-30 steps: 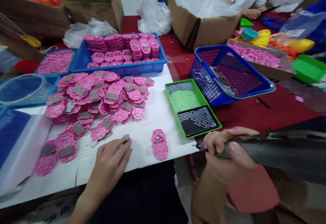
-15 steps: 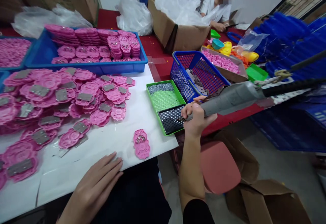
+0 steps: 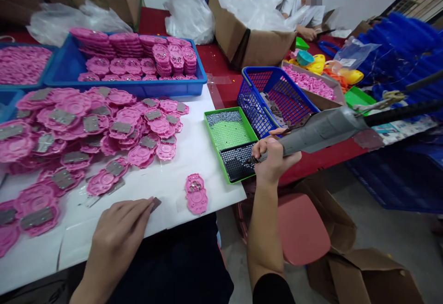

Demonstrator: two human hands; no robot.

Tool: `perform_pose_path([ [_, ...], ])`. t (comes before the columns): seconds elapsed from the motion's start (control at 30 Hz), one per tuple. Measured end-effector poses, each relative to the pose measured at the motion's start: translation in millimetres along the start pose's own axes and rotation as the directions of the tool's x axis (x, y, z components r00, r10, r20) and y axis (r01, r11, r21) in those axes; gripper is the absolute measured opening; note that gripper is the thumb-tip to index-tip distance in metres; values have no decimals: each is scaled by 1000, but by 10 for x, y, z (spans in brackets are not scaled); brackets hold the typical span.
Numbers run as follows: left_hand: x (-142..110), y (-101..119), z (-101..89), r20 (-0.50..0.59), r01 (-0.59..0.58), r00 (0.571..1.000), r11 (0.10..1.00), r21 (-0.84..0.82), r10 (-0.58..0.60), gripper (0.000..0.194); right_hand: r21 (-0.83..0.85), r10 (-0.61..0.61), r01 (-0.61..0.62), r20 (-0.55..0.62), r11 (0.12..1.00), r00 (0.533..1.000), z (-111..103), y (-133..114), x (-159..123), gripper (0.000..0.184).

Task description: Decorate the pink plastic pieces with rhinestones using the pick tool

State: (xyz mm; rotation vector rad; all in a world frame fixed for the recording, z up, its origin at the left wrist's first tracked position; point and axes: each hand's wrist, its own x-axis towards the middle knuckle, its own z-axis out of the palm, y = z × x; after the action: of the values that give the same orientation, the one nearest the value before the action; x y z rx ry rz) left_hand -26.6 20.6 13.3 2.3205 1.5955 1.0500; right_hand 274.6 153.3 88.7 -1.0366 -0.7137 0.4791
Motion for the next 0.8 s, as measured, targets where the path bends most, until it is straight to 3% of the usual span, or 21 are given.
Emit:
perform_pose_path([
  [0.3,-100,-23,-76,3,-38,999,999,5,38,21,10,-30,30,-28,999,999,-18,31,25,11],
  [0.53,-94,87,-85,175,-195,970,968,161,166,25,15,-29,29,-42,999,999,-7,66,70,15],
  [0.67,-105,204,-63,175,-238,962,960,148,211,25,29,-44,45,-26,999,999,-10,71,69,11],
  [0.8,-192,185,-55,174,-297,948,939,174,268,26,30,-64,64,-20,997,998,-3,59,56,9],
])
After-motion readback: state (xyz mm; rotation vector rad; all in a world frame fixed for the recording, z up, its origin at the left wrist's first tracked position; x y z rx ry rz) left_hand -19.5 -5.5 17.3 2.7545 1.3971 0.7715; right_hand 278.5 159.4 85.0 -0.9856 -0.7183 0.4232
